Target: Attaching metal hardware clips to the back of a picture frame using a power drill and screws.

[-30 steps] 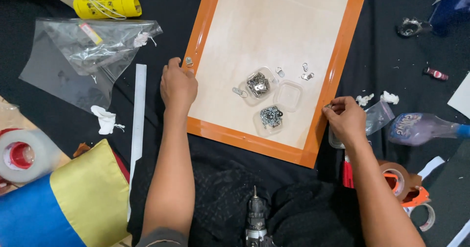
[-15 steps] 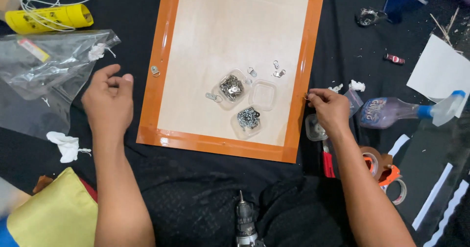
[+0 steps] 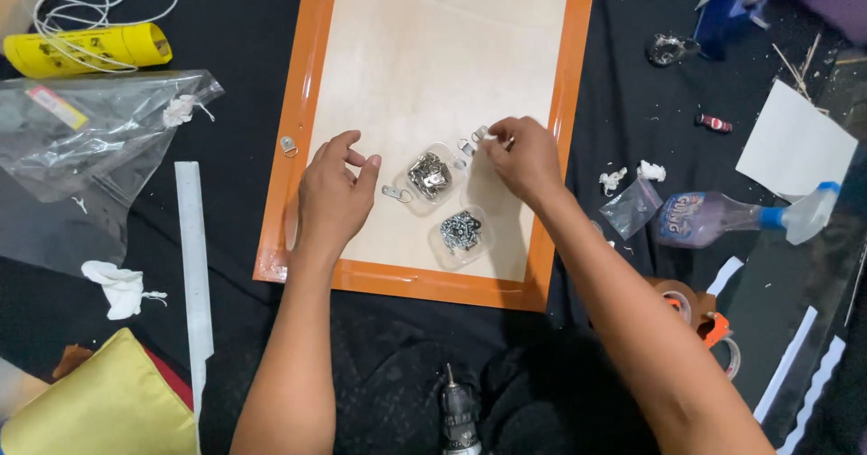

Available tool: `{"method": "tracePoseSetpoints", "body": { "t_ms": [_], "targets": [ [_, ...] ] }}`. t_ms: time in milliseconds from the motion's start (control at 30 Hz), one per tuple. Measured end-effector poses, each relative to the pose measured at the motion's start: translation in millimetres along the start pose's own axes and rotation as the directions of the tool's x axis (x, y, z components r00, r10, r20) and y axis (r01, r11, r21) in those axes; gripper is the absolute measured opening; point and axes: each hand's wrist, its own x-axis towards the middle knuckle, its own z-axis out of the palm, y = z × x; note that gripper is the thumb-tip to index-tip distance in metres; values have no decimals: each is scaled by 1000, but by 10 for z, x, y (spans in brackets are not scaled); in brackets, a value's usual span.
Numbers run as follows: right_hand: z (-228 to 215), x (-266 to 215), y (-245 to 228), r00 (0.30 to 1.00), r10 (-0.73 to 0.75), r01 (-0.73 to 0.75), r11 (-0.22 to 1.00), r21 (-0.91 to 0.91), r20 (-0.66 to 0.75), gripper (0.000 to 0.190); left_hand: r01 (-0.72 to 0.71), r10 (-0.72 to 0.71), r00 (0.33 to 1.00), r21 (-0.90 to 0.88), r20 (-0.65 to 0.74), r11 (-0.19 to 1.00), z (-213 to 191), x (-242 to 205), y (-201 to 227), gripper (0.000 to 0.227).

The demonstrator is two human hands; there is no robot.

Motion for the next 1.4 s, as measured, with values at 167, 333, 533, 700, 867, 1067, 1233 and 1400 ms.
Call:
{"method": "tracePoseSetpoints", "body": {
  "t_ms": [167,333,533,700,867,1067,1233,1400],
  "targets": [
    [297,-88,-147,998,66,-65,983,-172,4,27,11,-12,999,-36,-40,999,-71,19,22,43],
    [412,-77,-106,998,10,-25,976,-218,-69,19,-20,42,952,74,-303,997,-239,181,-390,38],
    [312,45,-211,988,-151,149,861,-485,34,20,-46,-28,783,-102,-622,994,-814,17,-415,30],
    [331,135,-104,958,-251,279,683,-675,141,26,-63,-28,739,-110,-673,992,-897,42,-664,26],
    [461,328,183,931,-320,308,442,-842,173,29,-26,-89,752,-165,-653,986,-881,43,-569,25],
    [113,24,-116,955,-290,192,753,-629,-56,28,-29,-87,821,-193,-564,981,-871,27,-546,26],
    [-428,-728,-384,989,125,-112,980,162,-78,21,8,-65,919,-145,-389,989,-709,62,-500,32],
    [-764,-1501,-323,972,220,-199,957,213,-82,17,-66,59,991,-56,-118,996,-176,-38,2,56]
  ]
}}
